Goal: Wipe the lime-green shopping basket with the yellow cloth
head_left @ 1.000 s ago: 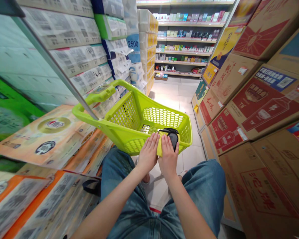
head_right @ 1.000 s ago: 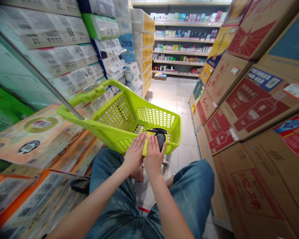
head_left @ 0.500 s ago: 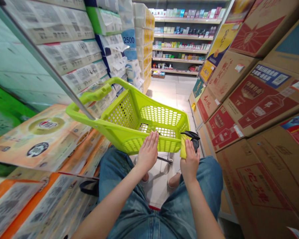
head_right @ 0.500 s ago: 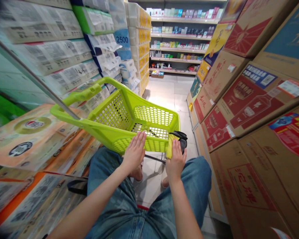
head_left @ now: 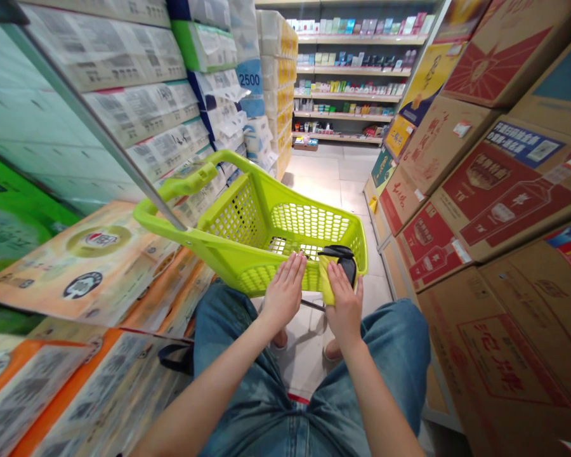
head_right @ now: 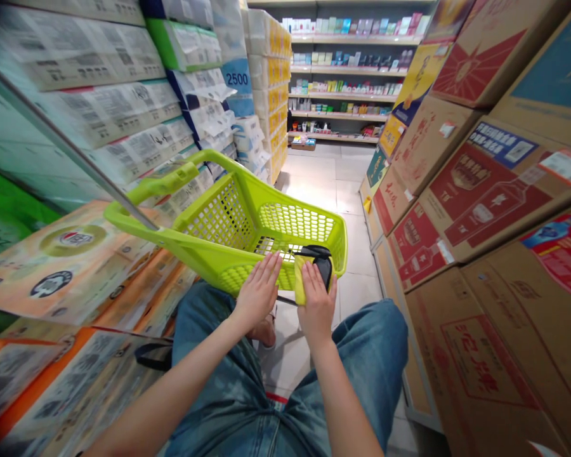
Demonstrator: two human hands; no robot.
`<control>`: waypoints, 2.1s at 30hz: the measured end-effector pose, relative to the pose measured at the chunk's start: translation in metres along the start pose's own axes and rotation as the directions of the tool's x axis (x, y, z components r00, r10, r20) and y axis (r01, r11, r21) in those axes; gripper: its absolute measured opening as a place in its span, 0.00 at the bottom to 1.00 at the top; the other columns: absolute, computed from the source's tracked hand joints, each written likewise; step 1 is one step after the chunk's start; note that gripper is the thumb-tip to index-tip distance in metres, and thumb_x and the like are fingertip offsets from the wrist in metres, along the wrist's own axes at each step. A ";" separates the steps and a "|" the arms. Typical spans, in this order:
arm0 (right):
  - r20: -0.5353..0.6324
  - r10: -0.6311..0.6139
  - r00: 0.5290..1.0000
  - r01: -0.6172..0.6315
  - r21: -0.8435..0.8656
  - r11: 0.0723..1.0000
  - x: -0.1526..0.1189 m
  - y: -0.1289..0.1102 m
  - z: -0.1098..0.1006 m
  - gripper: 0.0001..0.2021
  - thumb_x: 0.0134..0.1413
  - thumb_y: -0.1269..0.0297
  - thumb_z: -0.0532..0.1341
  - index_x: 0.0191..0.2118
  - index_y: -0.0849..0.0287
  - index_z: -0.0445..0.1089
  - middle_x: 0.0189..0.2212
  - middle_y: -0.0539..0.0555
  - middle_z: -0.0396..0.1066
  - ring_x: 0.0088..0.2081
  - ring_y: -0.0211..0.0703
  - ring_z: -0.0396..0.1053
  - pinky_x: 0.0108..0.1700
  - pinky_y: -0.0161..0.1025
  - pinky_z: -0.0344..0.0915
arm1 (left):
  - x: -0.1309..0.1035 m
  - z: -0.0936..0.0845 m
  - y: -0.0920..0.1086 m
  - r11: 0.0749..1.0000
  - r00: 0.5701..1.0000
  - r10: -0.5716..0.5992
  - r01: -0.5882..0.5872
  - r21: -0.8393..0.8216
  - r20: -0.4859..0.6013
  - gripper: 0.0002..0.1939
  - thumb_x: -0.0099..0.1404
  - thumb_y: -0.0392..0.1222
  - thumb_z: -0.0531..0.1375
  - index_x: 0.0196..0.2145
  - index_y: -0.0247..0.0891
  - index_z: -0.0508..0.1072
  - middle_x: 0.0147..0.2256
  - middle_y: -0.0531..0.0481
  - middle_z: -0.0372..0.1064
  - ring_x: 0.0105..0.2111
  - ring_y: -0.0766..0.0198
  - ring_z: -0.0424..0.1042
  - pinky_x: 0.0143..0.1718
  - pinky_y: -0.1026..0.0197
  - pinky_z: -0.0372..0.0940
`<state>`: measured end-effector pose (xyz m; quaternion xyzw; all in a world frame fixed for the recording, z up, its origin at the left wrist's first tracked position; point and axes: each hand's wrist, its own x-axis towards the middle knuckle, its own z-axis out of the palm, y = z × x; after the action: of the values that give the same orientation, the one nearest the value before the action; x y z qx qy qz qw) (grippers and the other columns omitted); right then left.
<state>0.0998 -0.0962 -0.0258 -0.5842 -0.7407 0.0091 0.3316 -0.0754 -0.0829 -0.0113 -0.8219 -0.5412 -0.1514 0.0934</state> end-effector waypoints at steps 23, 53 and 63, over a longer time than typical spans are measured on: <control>-0.012 0.053 0.999 -0.053 0.003 0.999 -0.004 0.016 -0.007 0.41 0.46 0.80 0.50 0.69 0.53 0.55 0.67 0.54 0.61 0.69 0.40 0.56 0.71 0.51 0.38 | 0.001 -0.001 0.002 1.000 1.000 -0.003 0.003 -0.009 0.000 0.39 0.66 0.33 0.50 0.72 0.28 0.40 0.72 0.42 0.38 0.73 0.57 0.36 0.71 0.50 0.45; -0.086 0.130 0.988 -0.124 0.073 0.990 -0.014 0.038 0.002 0.46 0.43 0.82 0.48 0.72 0.58 0.45 0.71 0.60 0.52 0.73 0.46 0.45 0.71 0.56 0.48 | 0.001 0.002 0.002 1.000 1.000 -0.006 0.006 -0.016 -0.010 0.37 0.67 0.33 0.49 0.71 0.26 0.42 0.72 0.42 0.38 0.73 0.56 0.36 0.72 0.51 0.43; -0.015 -0.035 0.999 0.037 0.132 0.991 0.016 -0.042 0.032 0.40 0.48 0.83 0.47 0.70 0.63 0.54 0.68 0.61 0.58 0.71 0.44 0.50 0.72 0.52 0.50 | 0.000 0.002 -0.001 1.000 1.000 0.007 -0.007 -0.015 -0.014 0.38 0.65 0.33 0.51 0.71 0.26 0.45 0.72 0.41 0.40 0.73 0.56 0.36 0.72 0.50 0.44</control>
<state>0.0463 -0.0834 -0.0263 -0.5474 -0.7468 0.0485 0.3745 -0.0763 -0.0820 -0.0137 -0.8234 -0.5365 -0.1607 0.0912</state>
